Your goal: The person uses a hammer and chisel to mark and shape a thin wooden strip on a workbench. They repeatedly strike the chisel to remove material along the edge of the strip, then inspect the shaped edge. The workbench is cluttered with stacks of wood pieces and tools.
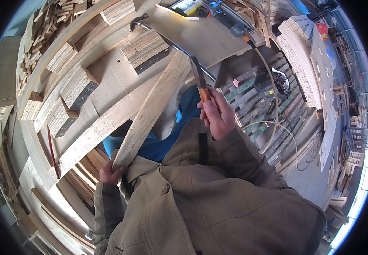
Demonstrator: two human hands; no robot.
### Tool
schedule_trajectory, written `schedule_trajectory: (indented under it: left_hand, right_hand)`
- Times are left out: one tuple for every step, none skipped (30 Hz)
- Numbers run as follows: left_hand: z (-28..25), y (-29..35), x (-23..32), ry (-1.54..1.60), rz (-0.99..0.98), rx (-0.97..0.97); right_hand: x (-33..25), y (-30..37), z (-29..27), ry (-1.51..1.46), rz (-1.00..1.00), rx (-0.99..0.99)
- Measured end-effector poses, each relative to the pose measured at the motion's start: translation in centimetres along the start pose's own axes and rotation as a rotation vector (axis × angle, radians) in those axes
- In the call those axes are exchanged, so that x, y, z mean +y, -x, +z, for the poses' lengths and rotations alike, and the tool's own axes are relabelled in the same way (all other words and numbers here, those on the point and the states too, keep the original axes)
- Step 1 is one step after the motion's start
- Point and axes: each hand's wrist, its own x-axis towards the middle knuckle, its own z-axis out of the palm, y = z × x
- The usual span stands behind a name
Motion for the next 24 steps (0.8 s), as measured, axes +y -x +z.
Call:
schedule_trajectory:
  left_hand:
    - [0.0,-0.1,0.0,0.001,-0.03,-0.012]
    - [0.0,-0.1,0.0,0.01,-0.008,-0.004]
    - [0.1,-0.1,0.0,0.018,-0.007,-0.003]
    - [0.1,0.0,0.0,0.02,-0.025,-0.012]
    - [0.0,0.1,0.1,-0.007,-0.002,-0.003]
    - [-0.1,0.2,0.2,-0.039,0.002,-0.002]
    - [-0.1,0.2,0.4,-0.059,0.012,0.009]
    - [-0.1,0.5,0.4,-0.047,-0.01,0.012]
    - [-0.2,0.7,0.5,-0.034,-0.021,0.006]
    - [-0.2,0.4,0.7,0.003,-0.001,0.004]
    - [-0.1,0.1,0.7,0.017,-0.011,-0.007]
    - [-0.1,0.0,0.7,0.05,-0.011,-0.02]
    - [-0.1,0.0,0.6,0.099,-0.012,-0.036]
    - [-0.2,-0.1,0.5,0.067,-0.021,-0.035]
    - [-0.2,-0.3,0.3,0.05,-0.028,-0.039]
    - [-0.2,-0.3,0.2,0.024,-0.063,-0.051]
    - [-0.2,-0.3,0.0,0.026,-0.028,-0.042]
    - [-0.2,-0.2,-0.1,0.019,-0.021,-0.041]
    - [-0.3,-0.2,-0.1,0.003,-0.022,-0.043]
    - [-0.3,-0.3,-0.1,0.0,-0.006,-0.03]
    - [-0.3,-0.1,-0.1,-0.011,-0.006,-0.024]
    - [-0.3,0.0,0.0,-0.028,-0.001,-0.028]
    - [-0.3,-0.1,0.1,0.002,-0.006,-0.031]
    - [-0.3,-0.2,0.2,0.033,-0.011,-0.034]
  right_hand:
    - [0.1,0.0,0.1,-0.011,-0.011,0.002]
    - [0.4,0.0,0.4,-0.018,-0.035,-0.001]
    - [0.6,0.0,0.6,-0.02,-0.066,-0.004]
    - [0.7,0.0,0.8,0.108,0.02,-0.054]
    - [0.8,0.2,0.8,0.072,0.122,-0.07]
    - [0.8,0.4,1.0,0.038,0.23,-0.076]
    - [0.9,0.3,1.2,0.024,0.386,-0.074]
    - [0.7,0.5,1.1,-0.043,0.381,-0.075]
    - [0.5,0.9,1.0,-0.064,0.304,-0.078]
    - [0.3,0.8,0.7,-0.067,0.244,-0.069]
    - [0.1,0.7,0.5,-0.079,0.152,-0.067]
    - [0.1,0.7,0.4,-0.094,0.096,-0.049]
    - [0.1,0.6,0.3,-0.093,0.088,-0.026]
    - [0.3,0.5,0.4,-0.1,0.056,-0.005]
    - [0.6,0.5,0.5,-0.107,0.024,0.016]
    - [0.9,0.3,0.6,-0.062,0.129,-0.027]
    - [1.3,0.0,0.7,-0.017,0.235,-0.069]
    - [1.6,0.0,0.7,0.047,0.374,-0.094]
    - [1.7,0.1,0.6,0.013,0.339,-0.099]
    - [1.7,0.1,0.5,-0.001,0.334,-0.095]
    - [1.6,0.4,0.5,0.016,0.408,-0.072]
    - [1.4,0.3,0.2,0.001,0.328,-0.075]
    - [1.0,0.3,0.0,-0.031,0.251,-0.045]
    - [0.7,0.3,-0.1,-0.05,0.201,-0.009]
